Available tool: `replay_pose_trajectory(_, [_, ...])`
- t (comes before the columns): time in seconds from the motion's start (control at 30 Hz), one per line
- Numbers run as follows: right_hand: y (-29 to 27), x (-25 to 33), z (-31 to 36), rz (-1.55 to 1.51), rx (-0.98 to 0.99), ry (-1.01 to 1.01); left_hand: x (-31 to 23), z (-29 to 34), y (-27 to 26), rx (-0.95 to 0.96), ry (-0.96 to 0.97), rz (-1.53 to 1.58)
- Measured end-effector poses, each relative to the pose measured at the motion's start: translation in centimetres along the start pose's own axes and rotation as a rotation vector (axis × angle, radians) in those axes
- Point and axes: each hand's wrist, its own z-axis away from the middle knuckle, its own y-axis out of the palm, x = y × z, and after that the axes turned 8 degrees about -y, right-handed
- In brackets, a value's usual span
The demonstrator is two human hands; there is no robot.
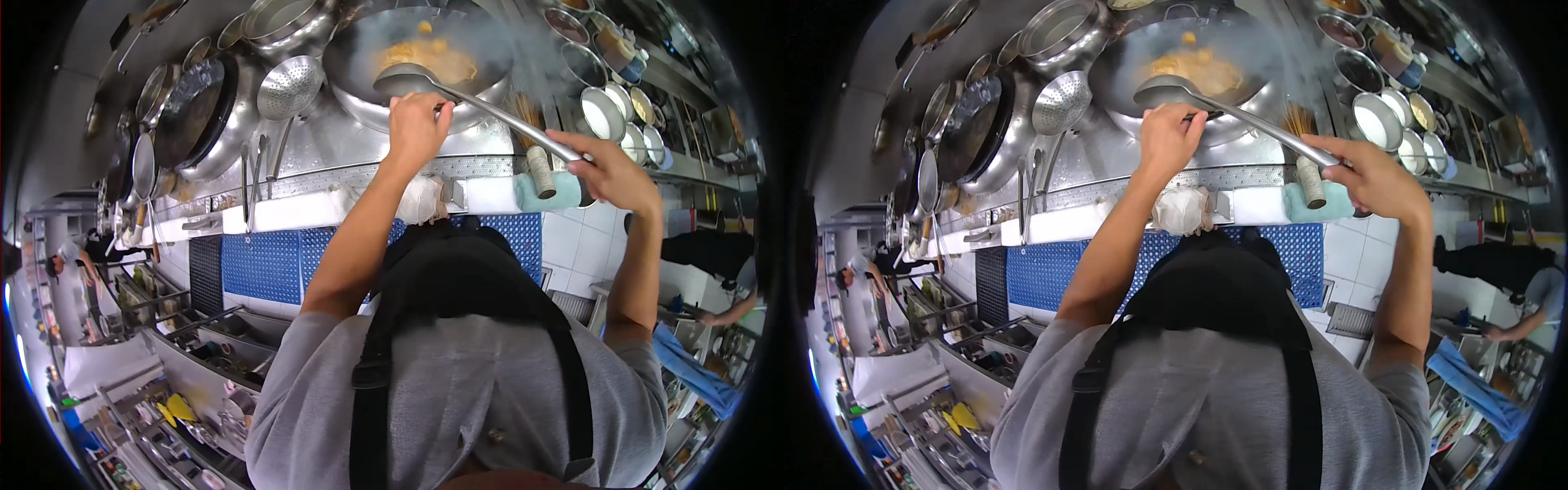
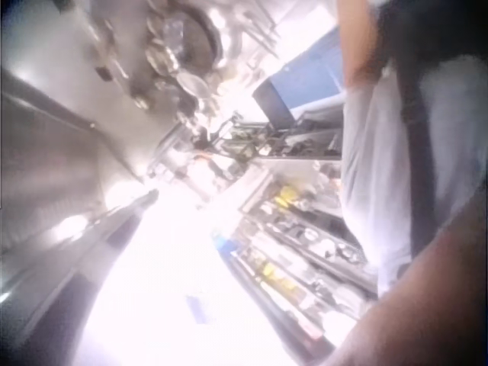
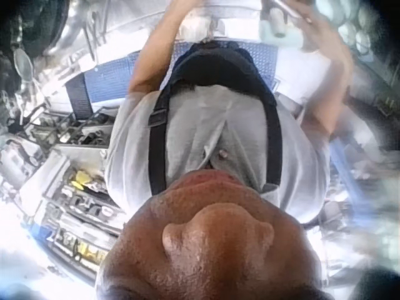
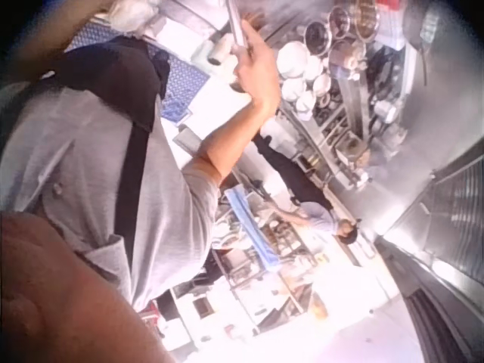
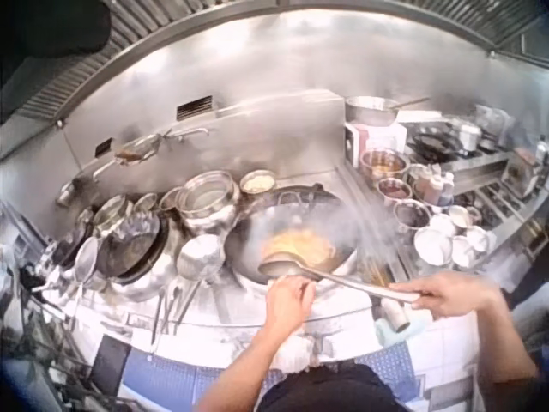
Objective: The person cooks noodles in a wok using a ladle, transfers the cooked noodles onto a plate, and cleans the wok on the stove with water using a bamboo whisk.
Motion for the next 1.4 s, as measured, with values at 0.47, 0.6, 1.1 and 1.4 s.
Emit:
replay_pose_trajectory(0.47, [-4.6, 1.1, 1.3, 0.145, -0.008, 0.225, -0.3, 0.3, -0.3, 0.044, -0.022, 0.013])
replay_pose_trajectory(0.6, [-0.6, -6.3, -2.6, 0.344, -0.177, -0.234, 2.2, 1.5, 4.2, 0.022, -0.076, 0.012])
replay_pose_trajectory(1.1, [3.6, -8.3, -7.3, 0.269, -0.319, -0.268, 1.9, 4.5, 4.3, -0.014, -0.053, 0.041])
replay_pose_trajectory(1.4, [14.4, -11.9, -7.2, -0.036, -0.476, -0.003, 4.3, 1.2, 2.7, 0.044, -0.155, 0.071])
